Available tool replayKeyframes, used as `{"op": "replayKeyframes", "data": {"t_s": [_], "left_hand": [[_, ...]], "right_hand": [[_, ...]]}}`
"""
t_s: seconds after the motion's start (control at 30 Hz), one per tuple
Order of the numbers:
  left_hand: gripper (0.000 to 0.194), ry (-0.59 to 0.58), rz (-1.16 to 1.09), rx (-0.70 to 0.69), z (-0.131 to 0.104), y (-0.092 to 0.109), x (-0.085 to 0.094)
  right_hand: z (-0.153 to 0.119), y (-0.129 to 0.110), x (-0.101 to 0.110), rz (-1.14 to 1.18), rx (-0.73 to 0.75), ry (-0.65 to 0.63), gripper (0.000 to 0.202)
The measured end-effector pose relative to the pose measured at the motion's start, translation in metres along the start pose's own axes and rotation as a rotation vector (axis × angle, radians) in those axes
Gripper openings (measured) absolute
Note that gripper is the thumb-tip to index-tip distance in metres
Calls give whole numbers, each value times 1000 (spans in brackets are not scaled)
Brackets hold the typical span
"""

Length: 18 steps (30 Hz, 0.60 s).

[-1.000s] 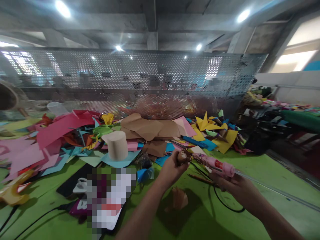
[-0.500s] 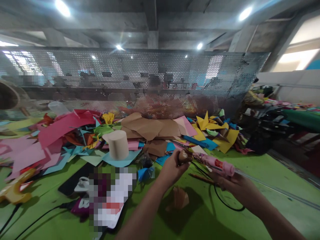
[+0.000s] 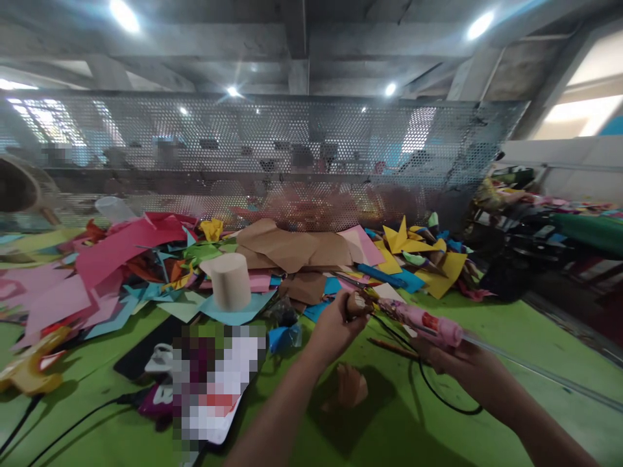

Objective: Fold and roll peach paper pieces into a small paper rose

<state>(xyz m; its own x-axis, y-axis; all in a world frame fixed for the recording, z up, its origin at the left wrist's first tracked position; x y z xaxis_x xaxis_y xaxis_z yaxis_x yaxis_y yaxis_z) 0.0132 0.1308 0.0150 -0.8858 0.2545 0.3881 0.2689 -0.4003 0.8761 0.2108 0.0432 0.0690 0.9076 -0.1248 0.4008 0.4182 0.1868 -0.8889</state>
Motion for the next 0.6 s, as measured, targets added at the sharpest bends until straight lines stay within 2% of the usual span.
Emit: {"op": "replayKeyframes", "data": {"t_s": [0.2, 0.37, 0.6], "left_hand": [[21, -7, 2, 11, 0, 1, 1], [21, 8, -79, 5, 1, -1, -1], [20, 1, -63, 6, -1, 4, 1]], "right_hand": [[2, -6, -3, 72, -6, -24, 46], [1, 0, 0, 31, 11, 28, 43], [3, 4, -2, 38, -40, -1, 48]]}}
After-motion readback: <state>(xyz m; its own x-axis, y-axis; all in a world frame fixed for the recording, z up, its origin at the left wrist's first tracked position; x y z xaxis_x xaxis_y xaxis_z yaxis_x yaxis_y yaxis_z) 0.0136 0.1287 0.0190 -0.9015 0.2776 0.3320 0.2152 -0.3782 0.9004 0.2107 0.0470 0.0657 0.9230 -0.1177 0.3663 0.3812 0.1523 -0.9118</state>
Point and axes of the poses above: each hand's wrist, its own z-axis towards the middle knuckle, its own x-axis out of the back of the hand, y = z × x, the point moved 1 cm from there along z, towards the middle knuckle, and after that the axes turned 13 degrees about z, right-handed, at the moved point
